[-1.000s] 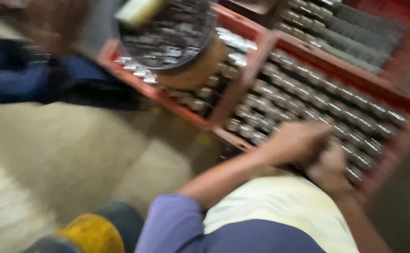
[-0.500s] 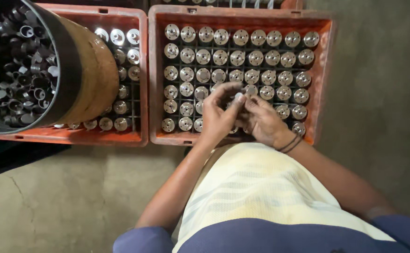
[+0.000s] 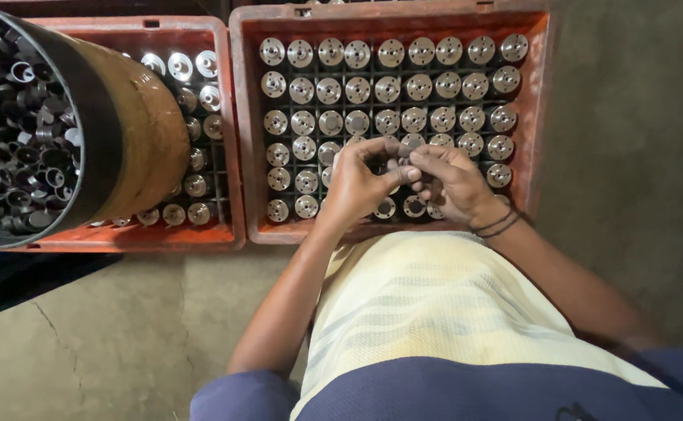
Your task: The person repeatedly picks small metal rings from a bucket and places them onto cylindrical metal parts arranged in red crates. The person handles the parts one at a time, using both hands to position the rings. Another person works nearby on similar parts.
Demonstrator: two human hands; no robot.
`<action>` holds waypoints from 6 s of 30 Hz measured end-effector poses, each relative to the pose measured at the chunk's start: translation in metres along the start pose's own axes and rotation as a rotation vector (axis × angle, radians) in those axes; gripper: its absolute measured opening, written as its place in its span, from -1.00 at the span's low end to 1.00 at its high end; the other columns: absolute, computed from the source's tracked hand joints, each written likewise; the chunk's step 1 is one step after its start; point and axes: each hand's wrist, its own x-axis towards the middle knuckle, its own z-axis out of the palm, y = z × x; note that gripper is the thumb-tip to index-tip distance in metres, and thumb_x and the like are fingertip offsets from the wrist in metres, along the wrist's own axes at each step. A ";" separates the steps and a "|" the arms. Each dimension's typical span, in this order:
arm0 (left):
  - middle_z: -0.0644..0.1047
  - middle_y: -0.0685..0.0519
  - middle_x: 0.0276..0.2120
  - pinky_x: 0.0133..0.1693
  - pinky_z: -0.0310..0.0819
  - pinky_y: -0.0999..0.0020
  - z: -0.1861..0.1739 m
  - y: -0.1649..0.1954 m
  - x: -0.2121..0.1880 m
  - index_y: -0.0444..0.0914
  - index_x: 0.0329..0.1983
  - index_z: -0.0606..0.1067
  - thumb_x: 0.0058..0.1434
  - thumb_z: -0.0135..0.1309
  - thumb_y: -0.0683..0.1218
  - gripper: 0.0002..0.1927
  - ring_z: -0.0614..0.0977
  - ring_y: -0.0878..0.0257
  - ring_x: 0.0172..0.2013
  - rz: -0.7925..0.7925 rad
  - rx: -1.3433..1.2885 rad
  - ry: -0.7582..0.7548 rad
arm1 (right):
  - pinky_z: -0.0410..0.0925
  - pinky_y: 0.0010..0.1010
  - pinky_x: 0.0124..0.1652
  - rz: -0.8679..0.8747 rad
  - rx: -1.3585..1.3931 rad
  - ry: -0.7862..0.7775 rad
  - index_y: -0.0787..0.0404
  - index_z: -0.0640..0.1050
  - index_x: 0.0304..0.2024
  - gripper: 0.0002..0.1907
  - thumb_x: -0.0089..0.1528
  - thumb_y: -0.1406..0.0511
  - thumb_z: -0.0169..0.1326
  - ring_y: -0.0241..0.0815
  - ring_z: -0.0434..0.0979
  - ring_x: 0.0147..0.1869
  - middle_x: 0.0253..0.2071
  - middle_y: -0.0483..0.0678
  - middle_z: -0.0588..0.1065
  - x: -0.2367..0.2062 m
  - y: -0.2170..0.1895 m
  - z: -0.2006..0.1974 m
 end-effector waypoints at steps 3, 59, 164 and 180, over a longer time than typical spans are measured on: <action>0.69 0.06 -0.34 -0.24 0.56 0.42 0.002 0.006 0.000 -0.27 -0.13 0.67 0.09 0.38 -0.13 -0.73 0.66 0.36 -0.33 -0.036 0.016 0.013 | 0.36 -0.64 -0.36 -0.054 0.049 -0.013 0.24 0.54 -0.12 -0.85 0.45 0.27 0.08 -0.42 0.49 -0.30 -0.26 -0.15 0.52 -0.003 -0.001 -0.007; 0.60 -0.10 -0.26 -0.23 0.54 0.26 0.027 -0.004 -0.020 -0.34 -0.03 0.62 0.36 0.16 -0.17 -0.82 0.68 0.05 -0.29 0.419 0.321 0.183 | 0.24 -0.66 -0.46 -0.071 0.043 0.057 0.20 0.59 -0.27 -0.94 0.25 0.41 0.10 -0.44 0.40 -0.44 -0.41 -0.17 0.50 -0.010 -0.012 -0.012; 0.68 -0.11 -0.22 -0.21 0.58 0.19 -0.069 0.005 0.055 -0.32 0.16 0.55 0.51 -0.09 0.00 -0.63 0.71 0.14 -0.28 0.016 0.175 0.174 | 0.44 -0.34 -0.17 -0.867 -1.888 0.418 0.00 0.69 -0.16 -0.79 0.27 0.07 0.26 -0.13 0.62 -0.23 -0.27 -0.10 0.62 0.108 -0.067 0.057; 0.58 -0.07 -0.26 -0.24 0.56 0.10 -0.050 -0.013 0.081 -0.21 -0.10 0.60 0.37 0.07 -0.06 -0.82 0.67 0.01 -0.25 0.317 0.711 0.437 | 0.34 -0.25 0.00 -0.937 -2.011 0.360 0.03 0.66 -0.16 -0.75 0.21 0.09 0.15 -0.23 0.61 -0.09 -0.08 -0.16 0.61 0.104 -0.050 0.028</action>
